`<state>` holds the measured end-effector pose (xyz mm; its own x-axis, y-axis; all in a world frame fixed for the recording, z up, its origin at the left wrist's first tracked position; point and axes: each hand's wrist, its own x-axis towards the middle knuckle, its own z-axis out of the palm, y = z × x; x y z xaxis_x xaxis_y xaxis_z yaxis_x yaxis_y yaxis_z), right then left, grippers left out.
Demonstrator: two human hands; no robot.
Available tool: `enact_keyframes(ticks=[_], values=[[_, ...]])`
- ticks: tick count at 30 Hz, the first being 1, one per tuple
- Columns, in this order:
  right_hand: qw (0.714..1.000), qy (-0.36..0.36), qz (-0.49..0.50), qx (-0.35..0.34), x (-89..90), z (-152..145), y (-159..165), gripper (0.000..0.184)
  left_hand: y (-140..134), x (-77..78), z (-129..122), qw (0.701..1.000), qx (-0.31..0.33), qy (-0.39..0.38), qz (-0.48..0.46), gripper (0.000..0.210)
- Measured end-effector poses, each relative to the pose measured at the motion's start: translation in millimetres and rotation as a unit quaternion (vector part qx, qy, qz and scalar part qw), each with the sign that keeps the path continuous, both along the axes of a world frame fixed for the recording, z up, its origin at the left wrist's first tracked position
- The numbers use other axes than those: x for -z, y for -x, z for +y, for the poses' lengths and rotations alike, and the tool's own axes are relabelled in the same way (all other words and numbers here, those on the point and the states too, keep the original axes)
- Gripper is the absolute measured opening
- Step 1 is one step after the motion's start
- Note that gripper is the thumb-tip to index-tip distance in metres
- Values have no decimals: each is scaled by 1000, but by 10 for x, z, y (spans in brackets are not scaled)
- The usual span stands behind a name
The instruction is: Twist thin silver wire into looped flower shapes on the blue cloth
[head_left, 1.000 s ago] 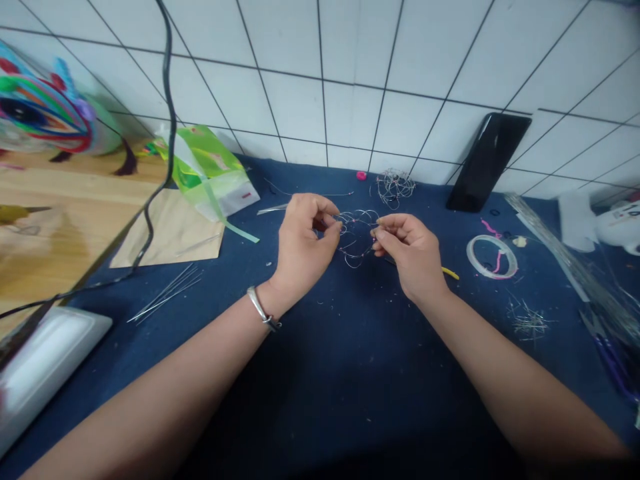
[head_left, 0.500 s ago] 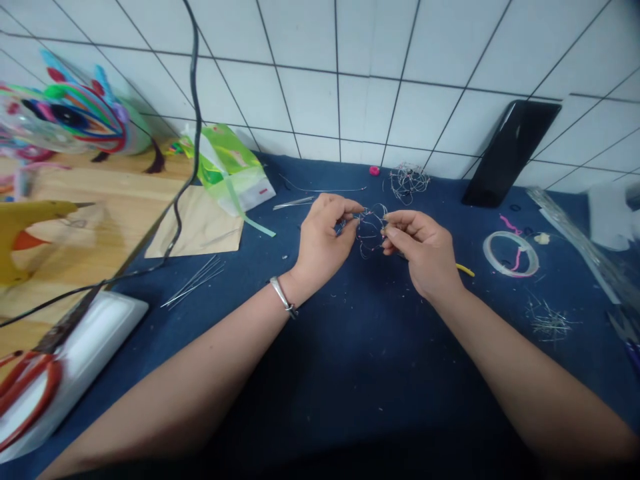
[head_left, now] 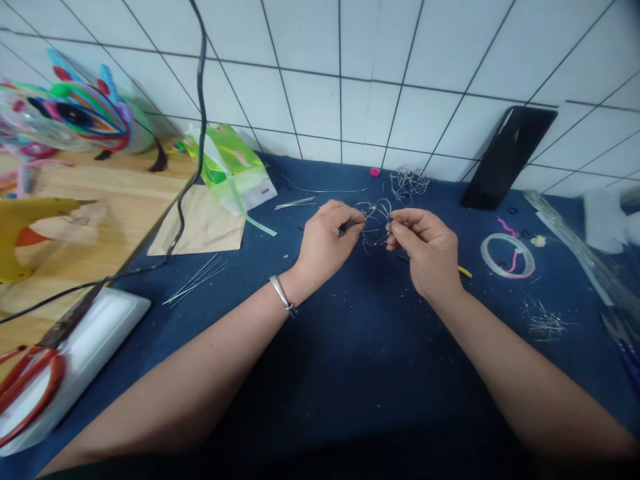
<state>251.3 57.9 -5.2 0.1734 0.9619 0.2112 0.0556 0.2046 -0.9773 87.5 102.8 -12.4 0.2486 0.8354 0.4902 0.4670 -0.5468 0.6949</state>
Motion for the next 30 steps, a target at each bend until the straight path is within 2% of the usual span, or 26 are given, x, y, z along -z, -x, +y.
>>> enact_keyframes(ticks=[4,10,18,24,30], values=[[999,-14,-23,19,-29,-8,-11,16,-23,-45,-52,999,-26,17,-25,12],[997,-20,-64,25,-71,-39,-4,16,-63,-63,-98,976,51,179,-111,10],[998,-5,-57,8,-31,-40,15,15,-74,-163,-148,938,79,262,-215,14],[999,-10,-49,0,-39,-60,32,16,-107,-150,-145,943,62,250,-209,7],[1000,-14,-28,0,-110,-61,49,18,-40,-185,-106,982,19,141,-121,6]])
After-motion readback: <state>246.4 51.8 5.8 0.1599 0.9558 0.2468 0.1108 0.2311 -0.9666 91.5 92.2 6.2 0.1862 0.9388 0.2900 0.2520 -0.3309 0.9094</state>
